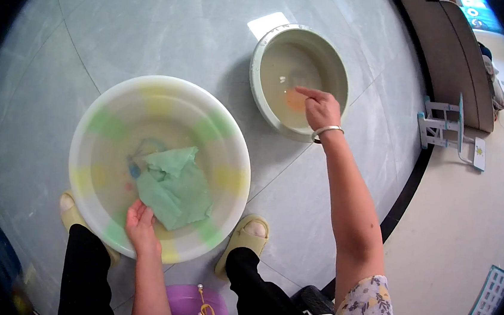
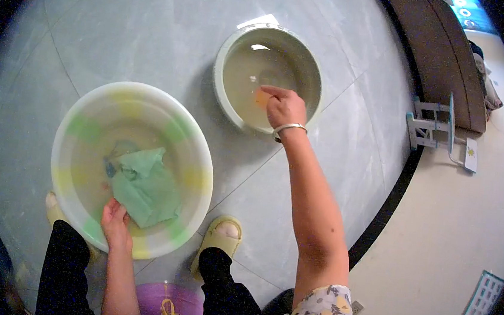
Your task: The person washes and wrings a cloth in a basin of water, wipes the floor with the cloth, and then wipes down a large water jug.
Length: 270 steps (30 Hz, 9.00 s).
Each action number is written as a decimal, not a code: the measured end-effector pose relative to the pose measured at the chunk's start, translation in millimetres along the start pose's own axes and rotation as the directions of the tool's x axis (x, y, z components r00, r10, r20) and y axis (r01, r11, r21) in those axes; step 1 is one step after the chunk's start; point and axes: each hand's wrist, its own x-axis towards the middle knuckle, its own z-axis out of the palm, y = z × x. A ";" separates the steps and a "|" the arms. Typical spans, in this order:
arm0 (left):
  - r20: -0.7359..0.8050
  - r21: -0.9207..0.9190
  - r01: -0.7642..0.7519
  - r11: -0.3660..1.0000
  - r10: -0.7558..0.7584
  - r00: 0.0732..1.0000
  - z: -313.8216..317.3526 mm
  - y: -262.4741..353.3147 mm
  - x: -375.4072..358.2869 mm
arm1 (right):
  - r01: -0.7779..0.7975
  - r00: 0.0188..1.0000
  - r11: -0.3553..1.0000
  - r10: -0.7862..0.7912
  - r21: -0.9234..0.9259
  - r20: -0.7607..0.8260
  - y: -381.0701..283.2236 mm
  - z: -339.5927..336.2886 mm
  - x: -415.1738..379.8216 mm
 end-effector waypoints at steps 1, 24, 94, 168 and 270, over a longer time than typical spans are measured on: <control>0.001 0.000 -0.001 1.000 0.001 1.000 -1.6 -1.4 0.1 | 0.000 0.999 0.995 0.005 0.096 -0.044 -2.3 -5.1 -4.9; -0.113 0.299 -0.322 0.898 0.369 0.923 65.6 63.3 -29.3 | 0.509 0.841 0.840 -0.531 0.188 0.099 -141.2 100.2 -111.5; 0.258 -0.468 0.238 0.851 -0.125 0.958 88.0 69.3 -43.8 | 0.049 0.826 0.714 -0.422 0.699 0.374 -184.1 91.6 -241.6; 0.171 -0.267 0.079 0.960 -0.033 0.985 83.2 84.2 -42.4 | 0.142 0.989 0.948 -0.123 0.284 -0.086 -117.9 144.8 -130.1; 0.278 -0.431 0.181 0.884 -0.062 0.959 115.4 121.8 -77.8 | 0.384 0.852 0.706 -0.520 0.595 0.068 -171.6 97.6 -165.8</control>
